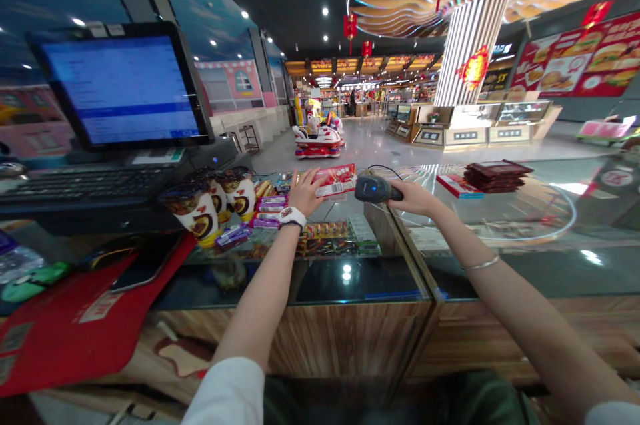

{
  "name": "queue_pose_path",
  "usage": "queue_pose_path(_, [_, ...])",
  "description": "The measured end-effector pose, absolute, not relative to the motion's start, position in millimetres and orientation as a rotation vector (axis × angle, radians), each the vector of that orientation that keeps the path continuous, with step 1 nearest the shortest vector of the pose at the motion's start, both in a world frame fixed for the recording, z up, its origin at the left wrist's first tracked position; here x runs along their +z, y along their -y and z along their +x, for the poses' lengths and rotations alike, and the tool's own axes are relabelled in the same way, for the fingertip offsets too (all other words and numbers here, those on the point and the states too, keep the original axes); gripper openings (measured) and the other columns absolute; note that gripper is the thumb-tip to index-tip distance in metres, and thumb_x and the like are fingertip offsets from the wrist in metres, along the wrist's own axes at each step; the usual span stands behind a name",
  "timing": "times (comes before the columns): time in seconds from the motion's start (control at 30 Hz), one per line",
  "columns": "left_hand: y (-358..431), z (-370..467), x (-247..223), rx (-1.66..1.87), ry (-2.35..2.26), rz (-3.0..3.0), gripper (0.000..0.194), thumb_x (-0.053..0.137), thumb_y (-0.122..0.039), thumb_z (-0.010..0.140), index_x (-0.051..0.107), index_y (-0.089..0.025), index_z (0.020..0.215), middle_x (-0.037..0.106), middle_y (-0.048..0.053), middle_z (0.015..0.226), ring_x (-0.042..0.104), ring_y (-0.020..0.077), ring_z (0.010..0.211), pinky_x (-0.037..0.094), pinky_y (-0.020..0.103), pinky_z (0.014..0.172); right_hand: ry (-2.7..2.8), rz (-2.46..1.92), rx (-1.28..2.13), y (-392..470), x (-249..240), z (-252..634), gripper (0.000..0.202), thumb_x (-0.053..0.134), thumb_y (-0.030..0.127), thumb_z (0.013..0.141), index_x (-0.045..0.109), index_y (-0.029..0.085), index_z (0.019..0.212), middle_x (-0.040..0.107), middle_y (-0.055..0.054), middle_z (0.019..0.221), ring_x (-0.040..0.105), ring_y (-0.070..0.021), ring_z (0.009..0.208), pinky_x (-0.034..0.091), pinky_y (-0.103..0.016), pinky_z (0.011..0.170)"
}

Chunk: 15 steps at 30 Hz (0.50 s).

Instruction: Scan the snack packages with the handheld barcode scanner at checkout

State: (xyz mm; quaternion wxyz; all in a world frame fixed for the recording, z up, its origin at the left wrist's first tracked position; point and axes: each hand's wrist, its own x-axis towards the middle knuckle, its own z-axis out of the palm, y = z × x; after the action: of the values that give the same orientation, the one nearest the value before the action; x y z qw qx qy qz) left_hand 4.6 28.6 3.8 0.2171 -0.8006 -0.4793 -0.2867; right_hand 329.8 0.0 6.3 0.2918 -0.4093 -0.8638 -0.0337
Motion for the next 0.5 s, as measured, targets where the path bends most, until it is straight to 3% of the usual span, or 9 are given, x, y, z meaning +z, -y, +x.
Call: queue_pose_path(0.5, [-35,1,-2,-0.719,1.359,-2.19,0.051,0.07,-0.027,0.079,0.062,-0.027,0.129,0.05,0.006,0.151,0.046,0.0304,0.138,0.013,0.058,0.125,2.36,-1.253,-0.088,14,16,319,0.042,0.058,0.039,0.083,0.065,0.02,0.119,0.075,-0.009,0.105,0.07,-0.029,0.094,0.048,-0.032,0.075])
